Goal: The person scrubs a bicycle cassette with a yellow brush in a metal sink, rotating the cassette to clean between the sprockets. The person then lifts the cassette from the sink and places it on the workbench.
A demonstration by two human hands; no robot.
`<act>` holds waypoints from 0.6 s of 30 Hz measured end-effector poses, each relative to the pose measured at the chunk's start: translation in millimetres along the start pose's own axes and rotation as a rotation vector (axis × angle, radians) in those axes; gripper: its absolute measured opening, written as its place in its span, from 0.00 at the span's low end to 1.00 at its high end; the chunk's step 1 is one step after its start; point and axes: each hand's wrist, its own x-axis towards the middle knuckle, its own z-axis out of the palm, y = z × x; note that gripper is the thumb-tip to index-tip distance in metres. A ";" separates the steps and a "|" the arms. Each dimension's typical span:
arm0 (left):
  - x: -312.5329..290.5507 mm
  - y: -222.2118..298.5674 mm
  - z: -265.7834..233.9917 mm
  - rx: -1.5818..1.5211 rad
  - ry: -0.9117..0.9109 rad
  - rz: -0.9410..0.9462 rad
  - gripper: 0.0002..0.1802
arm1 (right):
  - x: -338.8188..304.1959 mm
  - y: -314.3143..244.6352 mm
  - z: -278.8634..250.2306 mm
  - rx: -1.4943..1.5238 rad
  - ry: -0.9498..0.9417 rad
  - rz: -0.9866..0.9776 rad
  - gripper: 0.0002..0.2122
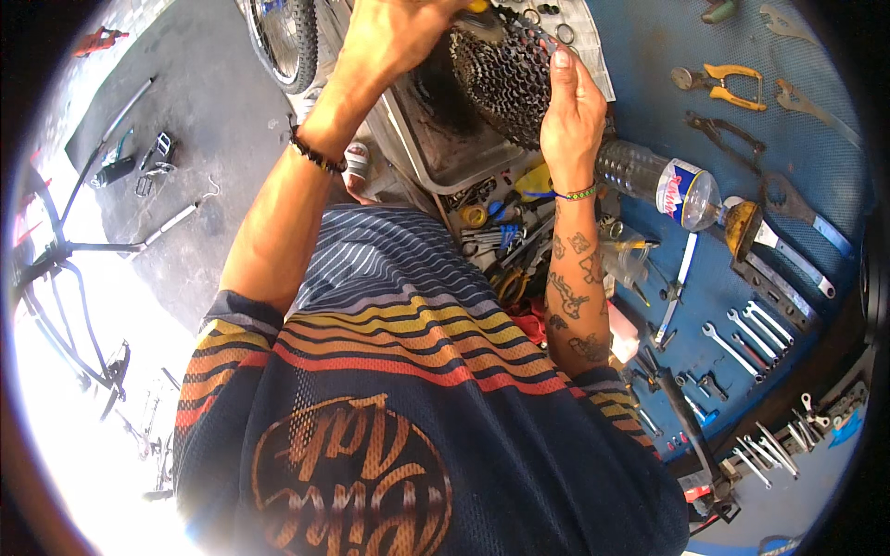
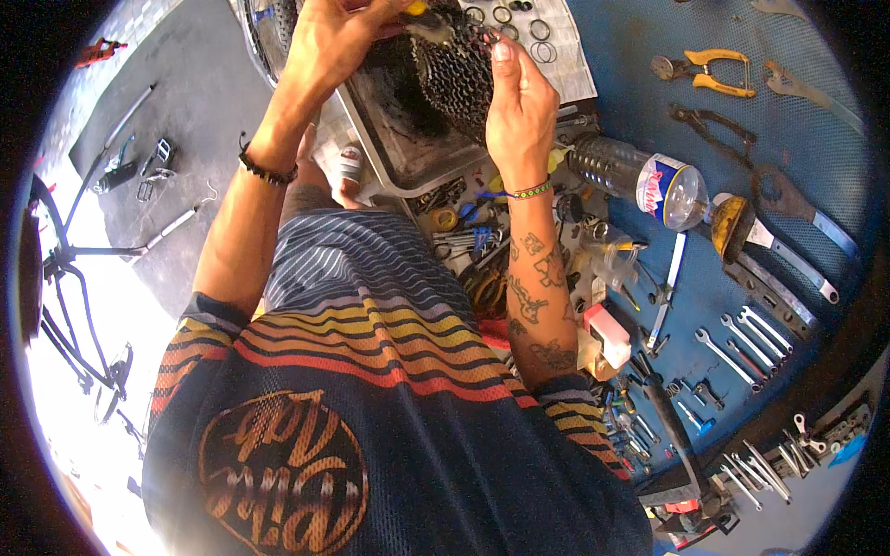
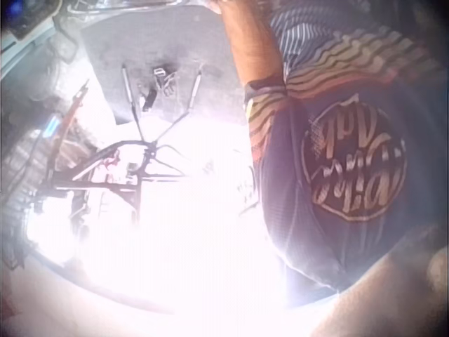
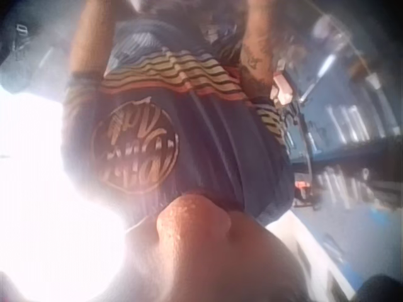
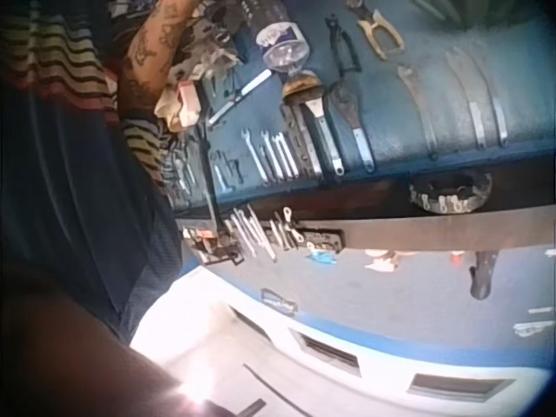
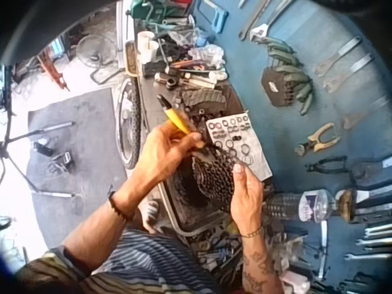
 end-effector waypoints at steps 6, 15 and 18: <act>4.0 -0.1 0.7 -0.047 -0.034 -0.066 0.11 | 1.6 -1.9 -0.6 -0.036 -0.017 0.016 0.25; 5.9 6.1 3.2 0.039 -0.059 0.067 0.08 | 2.0 -0.6 2.6 -0.030 0.023 -0.057 0.25; 2.0 -3.6 8.1 -0.117 -0.122 0.214 0.09 | 3.1 2.8 1.9 0.019 0.035 -0.052 0.25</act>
